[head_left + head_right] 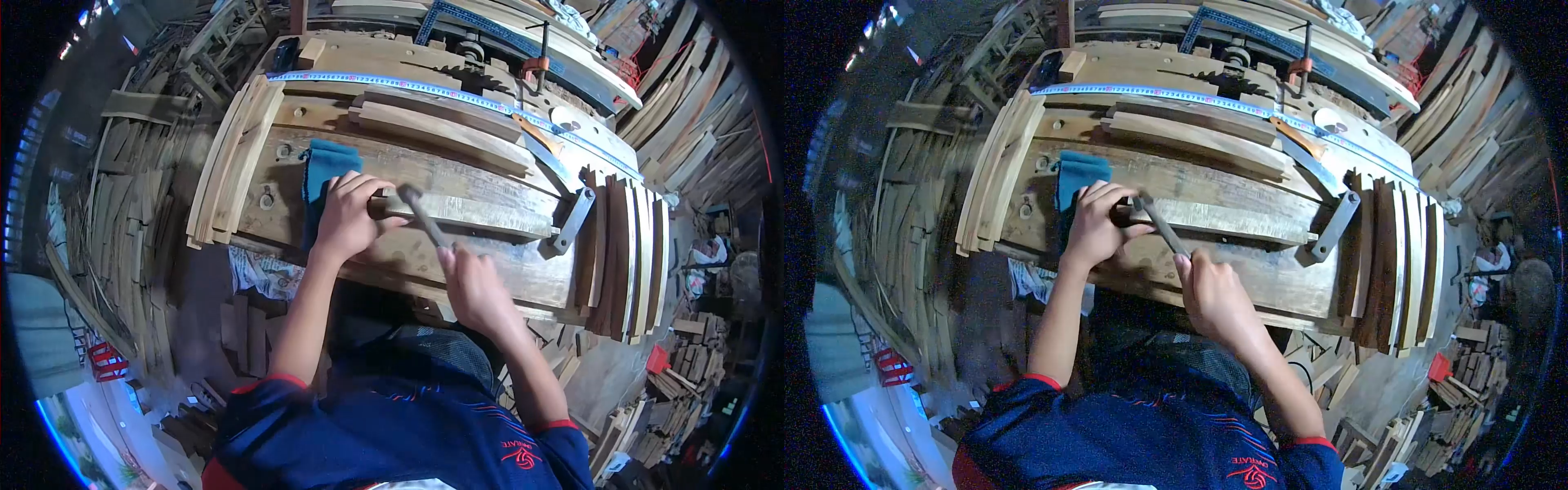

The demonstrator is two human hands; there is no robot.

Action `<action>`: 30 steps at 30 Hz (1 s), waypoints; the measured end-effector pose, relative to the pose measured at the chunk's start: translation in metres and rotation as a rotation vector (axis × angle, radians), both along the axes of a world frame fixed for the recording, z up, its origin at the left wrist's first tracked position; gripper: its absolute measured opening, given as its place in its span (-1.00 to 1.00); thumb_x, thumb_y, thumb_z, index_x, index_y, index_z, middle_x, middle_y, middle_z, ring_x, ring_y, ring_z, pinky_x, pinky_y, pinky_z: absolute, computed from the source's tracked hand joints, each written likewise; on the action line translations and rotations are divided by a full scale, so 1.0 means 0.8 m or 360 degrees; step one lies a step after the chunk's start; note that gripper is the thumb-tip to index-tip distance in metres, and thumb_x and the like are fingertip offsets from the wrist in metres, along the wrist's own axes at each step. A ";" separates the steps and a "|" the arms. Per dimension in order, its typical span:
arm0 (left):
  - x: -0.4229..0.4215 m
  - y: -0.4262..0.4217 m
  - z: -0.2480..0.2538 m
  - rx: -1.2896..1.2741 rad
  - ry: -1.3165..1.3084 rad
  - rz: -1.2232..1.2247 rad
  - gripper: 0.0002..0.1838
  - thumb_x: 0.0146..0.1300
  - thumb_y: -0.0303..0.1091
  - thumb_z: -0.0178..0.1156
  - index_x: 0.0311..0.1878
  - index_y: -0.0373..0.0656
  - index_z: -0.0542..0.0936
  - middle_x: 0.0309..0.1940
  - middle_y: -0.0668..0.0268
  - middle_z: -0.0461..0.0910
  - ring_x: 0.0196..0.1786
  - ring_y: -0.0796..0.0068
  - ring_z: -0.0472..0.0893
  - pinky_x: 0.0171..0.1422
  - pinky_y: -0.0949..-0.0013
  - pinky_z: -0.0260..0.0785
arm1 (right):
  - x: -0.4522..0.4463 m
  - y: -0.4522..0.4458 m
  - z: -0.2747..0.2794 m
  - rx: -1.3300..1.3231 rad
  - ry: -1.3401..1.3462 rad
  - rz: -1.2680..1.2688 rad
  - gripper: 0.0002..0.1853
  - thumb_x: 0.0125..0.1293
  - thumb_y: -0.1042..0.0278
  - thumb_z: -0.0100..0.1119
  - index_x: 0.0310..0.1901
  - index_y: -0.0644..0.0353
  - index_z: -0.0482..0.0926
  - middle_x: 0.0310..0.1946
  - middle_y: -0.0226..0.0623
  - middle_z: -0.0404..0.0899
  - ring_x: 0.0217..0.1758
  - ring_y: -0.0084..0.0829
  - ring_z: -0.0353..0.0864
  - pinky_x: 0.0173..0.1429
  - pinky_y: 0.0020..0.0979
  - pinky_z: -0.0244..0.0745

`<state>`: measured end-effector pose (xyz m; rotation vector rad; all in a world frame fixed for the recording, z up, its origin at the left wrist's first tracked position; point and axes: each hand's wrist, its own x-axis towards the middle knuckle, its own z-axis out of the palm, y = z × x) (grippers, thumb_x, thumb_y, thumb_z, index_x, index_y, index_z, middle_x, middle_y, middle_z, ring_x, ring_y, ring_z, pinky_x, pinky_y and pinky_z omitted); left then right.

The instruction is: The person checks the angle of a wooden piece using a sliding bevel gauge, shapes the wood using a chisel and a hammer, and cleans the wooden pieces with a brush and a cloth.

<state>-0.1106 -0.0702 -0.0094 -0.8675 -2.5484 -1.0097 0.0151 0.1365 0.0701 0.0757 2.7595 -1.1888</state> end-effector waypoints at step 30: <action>0.004 0.014 0.023 -0.0126 -0.0032 0.0039 -0.58 -0.15 -0.15 0.65 -0.24 -0.04 0.69 -0.25 0.37 0.66 -0.07 0.23 0.58 0.11 0.19 0.29 | 0.058 0.081 0.015 -0.0043 -0.0133 -0.0312 -0.56 0.69 0.16 -0.18 -0.26 0.35 0.52 -0.54 0.18 0.50 -0.41 0.24 0.52 -0.22 0.06 0.39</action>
